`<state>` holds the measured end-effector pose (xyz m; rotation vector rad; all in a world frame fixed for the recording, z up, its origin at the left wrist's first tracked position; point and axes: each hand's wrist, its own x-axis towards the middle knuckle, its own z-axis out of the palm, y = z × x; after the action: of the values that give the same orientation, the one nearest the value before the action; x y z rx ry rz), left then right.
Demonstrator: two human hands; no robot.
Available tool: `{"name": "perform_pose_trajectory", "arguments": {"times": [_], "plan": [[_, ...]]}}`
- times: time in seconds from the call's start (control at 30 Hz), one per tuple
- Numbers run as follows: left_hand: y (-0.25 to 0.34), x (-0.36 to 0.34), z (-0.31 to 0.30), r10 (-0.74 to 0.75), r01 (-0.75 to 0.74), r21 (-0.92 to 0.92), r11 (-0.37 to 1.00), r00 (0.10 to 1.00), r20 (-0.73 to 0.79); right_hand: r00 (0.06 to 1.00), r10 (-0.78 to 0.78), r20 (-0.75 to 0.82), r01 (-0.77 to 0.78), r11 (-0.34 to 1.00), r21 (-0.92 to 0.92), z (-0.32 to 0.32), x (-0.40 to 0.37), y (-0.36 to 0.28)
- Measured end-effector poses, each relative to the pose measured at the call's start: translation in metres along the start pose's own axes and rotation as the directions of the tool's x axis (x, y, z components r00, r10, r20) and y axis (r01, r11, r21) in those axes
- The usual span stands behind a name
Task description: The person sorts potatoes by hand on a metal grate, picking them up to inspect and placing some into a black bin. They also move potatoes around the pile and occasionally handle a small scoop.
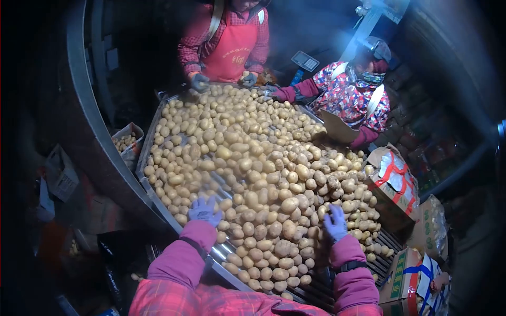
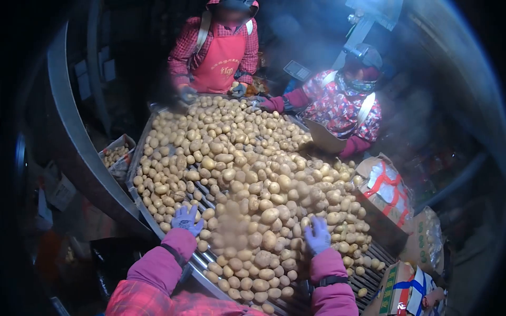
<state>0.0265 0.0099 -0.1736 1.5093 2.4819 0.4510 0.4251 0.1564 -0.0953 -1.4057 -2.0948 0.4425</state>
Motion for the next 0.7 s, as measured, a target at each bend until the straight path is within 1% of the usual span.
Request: {"name": "perform_pose_trajectory", "arguments": {"times": [0.03,0.07,0.1,0.17,0.23,0.3,0.37,0.47,0.53,0.57,0.67,0.7], "plan": [[-0.001,-0.001,0.000,0.006,-0.006,0.000,1.000,1.000,0.005,0.992,-0.055,-0.117,0.030,0.978,-0.207,-0.010,0.002,0.016],[-0.003,-0.001,0.000,0.015,-0.015,0.002,1.000,1.000,0.007,0.966,-0.133,-0.221,0.033,0.914,-0.405,-0.024,0.003,0.039],[-0.006,0.000,0.001,0.027,-0.027,-0.026,0.999,0.999,0.021,0.956,-0.102,-0.273,-0.045,0.873,-0.486,-0.035,-0.002,0.055],[-0.007,0.000,0.005,0.026,-0.026,-0.061,0.998,1.000,0.001,0.915,-0.051,-0.399,-0.225,0.757,-0.613,-0.058,-0.025,0.082],[-0.010,0.000,0.009,0.023,-0.023,-0.081,0.996,1.000,-0.005,0.867,0.114,-0.485,-0.436,0.645,-0.627,-0.068,-0.056,0.096],[-0.011,0.002,0.014,0.027,-0.026,-0.086,0.996,1.000,0.009,0.794,0.123,-0.595,-0.561,0.525,-0.640,-0.058,-0.089,0.121],[-0.010,0.003,0.016,0.019,-0.019,-0.089,0.996,1.000,-0.008,0.701,0.308,-0.643,-0.705,0.438,-0.558,-0.034,-0.119,0.139],[-0.008,0.002,0.013,0.017,-0.020,-0.066,0.998,0.999,-0.034,0.612,0.482,-0.627,-0.739,0.632,-0.235,-0.004,-0.144,0.137],[-0.010,0.003,0.020,0.027,-0.030,-0.044,0.999,0.998,-0.059,0.578,0.451,-0.680,-0.746,0.631,-0.215,0.003,-0.147,0.145],[-0.011,0.005,0.025,0.039,-0.041,-0.016,0.999,0.994,-0.099,0.562,0.435,-0.703,-0.748,0.630,-0.208,0.005,-0.147,0.146],[-0.013,0.005,0.033,0.043,-0.042,0.010,0.999,0.988,-0.146,0.305,0.594,-0.744,-0.858,0.511,0.057,0.013,-0.141,0.144],[-0.013,0.005,0.033,0.032,-0.030,0.019,0.999,0.989,-0.146,0.310,0.595,-0.741,-0.837,0.541,0.084,0.011,-0.137,0.127]]}}
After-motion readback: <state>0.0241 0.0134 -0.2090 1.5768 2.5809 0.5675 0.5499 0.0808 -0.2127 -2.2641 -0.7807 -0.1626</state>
